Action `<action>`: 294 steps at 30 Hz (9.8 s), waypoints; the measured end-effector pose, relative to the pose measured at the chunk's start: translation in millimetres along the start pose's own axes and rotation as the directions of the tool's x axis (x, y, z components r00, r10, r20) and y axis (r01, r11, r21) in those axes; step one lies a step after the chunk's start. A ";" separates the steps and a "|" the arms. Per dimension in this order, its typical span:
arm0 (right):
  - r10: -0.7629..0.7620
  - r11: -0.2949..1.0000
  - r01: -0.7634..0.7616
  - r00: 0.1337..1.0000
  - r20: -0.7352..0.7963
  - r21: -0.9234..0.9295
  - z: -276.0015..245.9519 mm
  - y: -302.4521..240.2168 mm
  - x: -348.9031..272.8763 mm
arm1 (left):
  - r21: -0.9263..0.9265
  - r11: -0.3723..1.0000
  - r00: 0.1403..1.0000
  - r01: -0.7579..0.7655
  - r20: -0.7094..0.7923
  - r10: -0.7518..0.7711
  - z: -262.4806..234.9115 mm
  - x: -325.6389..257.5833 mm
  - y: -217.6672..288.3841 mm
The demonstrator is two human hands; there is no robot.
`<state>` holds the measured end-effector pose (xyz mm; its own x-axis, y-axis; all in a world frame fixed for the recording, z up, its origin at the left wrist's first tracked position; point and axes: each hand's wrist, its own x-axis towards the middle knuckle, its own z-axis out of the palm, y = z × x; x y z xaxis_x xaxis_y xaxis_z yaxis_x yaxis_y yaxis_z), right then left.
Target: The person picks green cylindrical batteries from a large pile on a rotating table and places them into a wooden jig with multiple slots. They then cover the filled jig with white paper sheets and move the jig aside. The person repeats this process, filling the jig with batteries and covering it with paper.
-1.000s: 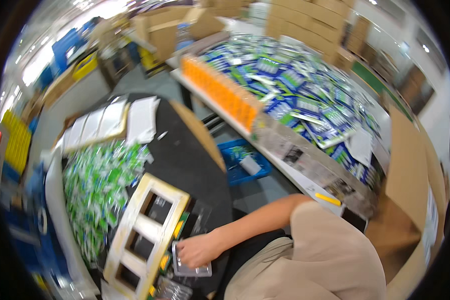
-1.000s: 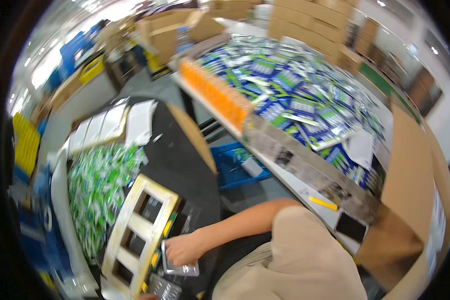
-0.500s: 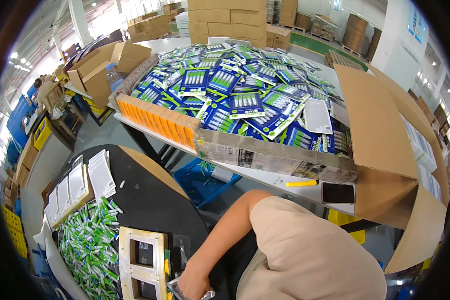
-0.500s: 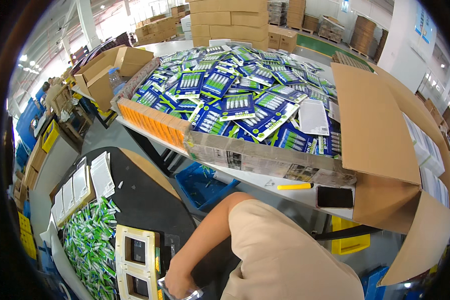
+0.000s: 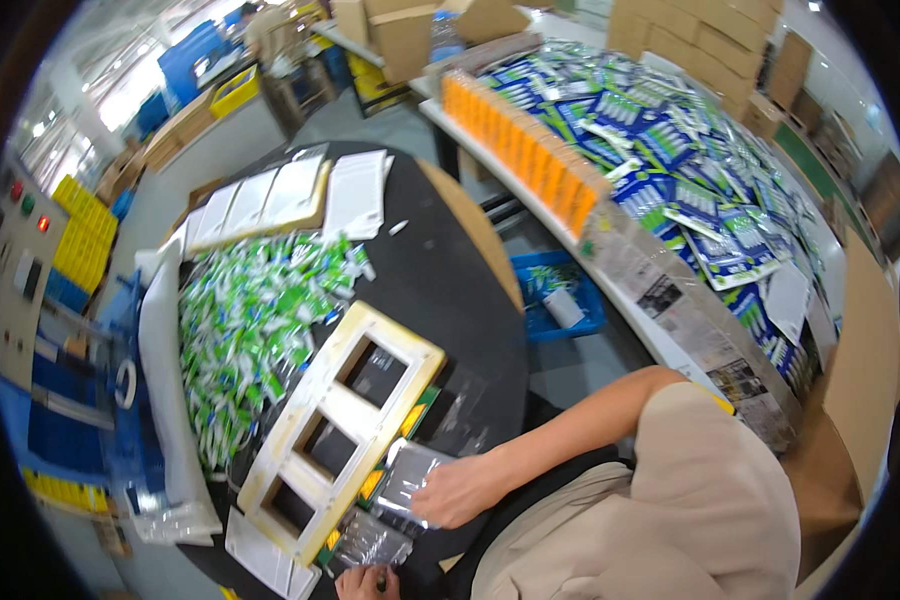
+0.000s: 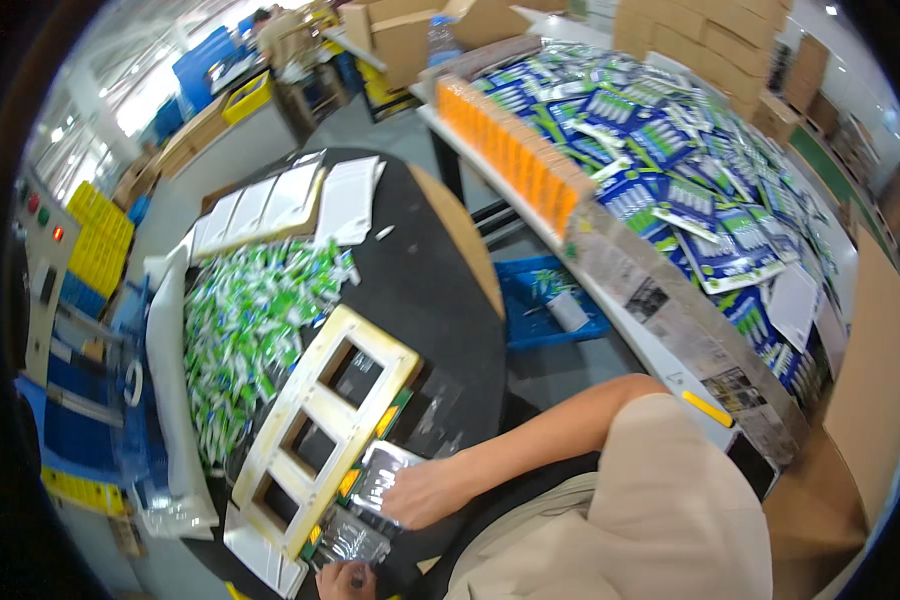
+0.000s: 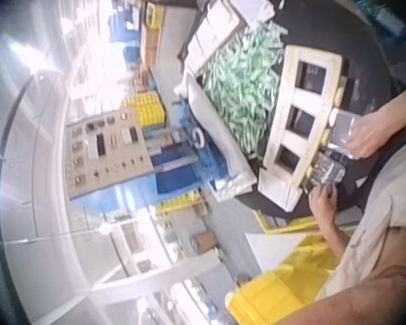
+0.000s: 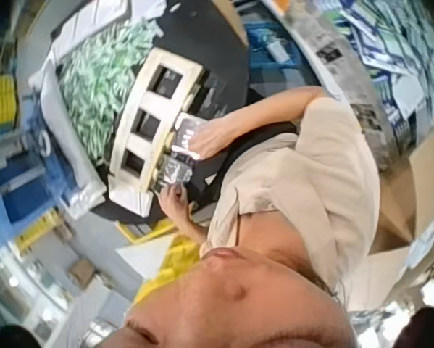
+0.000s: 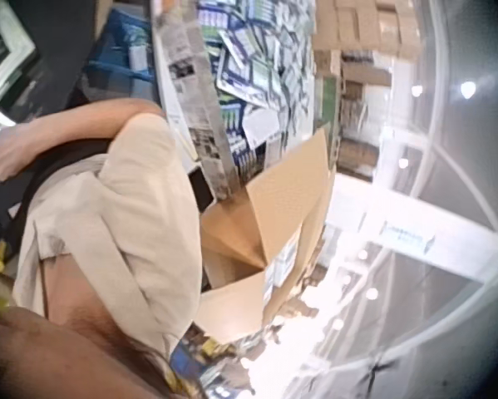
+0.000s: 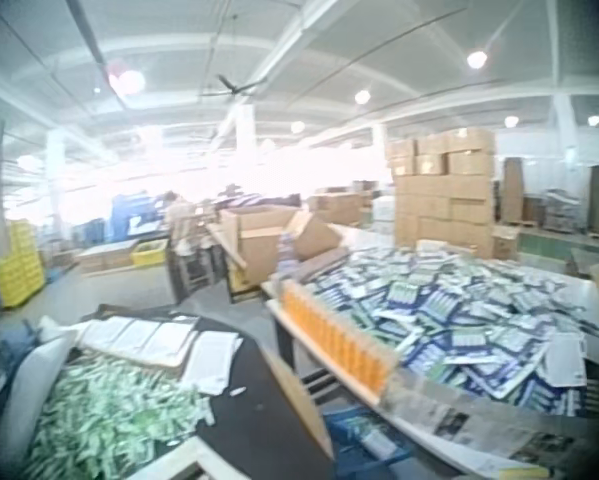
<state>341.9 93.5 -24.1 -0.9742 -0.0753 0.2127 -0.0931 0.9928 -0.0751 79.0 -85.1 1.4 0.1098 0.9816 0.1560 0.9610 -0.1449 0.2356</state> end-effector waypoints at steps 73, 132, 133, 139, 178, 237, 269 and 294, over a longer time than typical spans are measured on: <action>0.580 0.814 -0.104 0.158 -0.799 0.571 -39.6 130.6 83.8 | 0.426 0.904 0.984 0.029 -0.173 0.050 36.1 117.0 23.6; 0.626 0.777 -0.626 0.780 -0.027 -0.072 -23.0 141.3 -2.0 | -0.186 0.946 0.950 -0.265 0.118 0.289 42.7 82.7 72.5; 0.593 0.804 -0.595 0.804 -0.050 -0.023 -22.7 138.7 -2.4 | -0.195 0.949 0.958 -0.247 0.100 0.270 39.3 82.5 71.9; 0.587 0.806 -0.573 0.805 -0.081 0.148 -51.0 146.8 -2.6 | -0.150 0.959 0.924 -0.239 -0.339 0.177 4.8 125.8 20.2; -0.135 0.979 0.176 0.937 -0.322 0.101 4.7 126.6 202.1 | -0.322 0.913 0.547 0.252 -0.730 -0.409 21.0 64.7 -77.0; 0.286 0.951 -0.311 0.877 -0.386 -0.002 25.4 176.6 226.9 | 0.162 0.930 0.855 0.329 -0.469 -0.220 -5.3 142.7 -231.9; 0.405 0.909 -0.410 0.911 -0.077 -0.071 20.5 230.4 182.5 | -0.539 0.820 0.654 0.196 -0.551 -0.519 21.3 105.3 -56.3; 0.363 0.920 -0.391 0.821 -0.441 0.029 -20.1 89.5 86.0 | -0.095 0.983 0.887 0.158 -0.425 -0.184 13.3 106.3 -54.2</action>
<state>253.9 177.8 7.0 -0.7429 0.3392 0.5772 0.2888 0.9402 -0.1808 42.0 28.7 -7.5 -0.1871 0.8442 0.5023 0.9376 0.0009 0.3477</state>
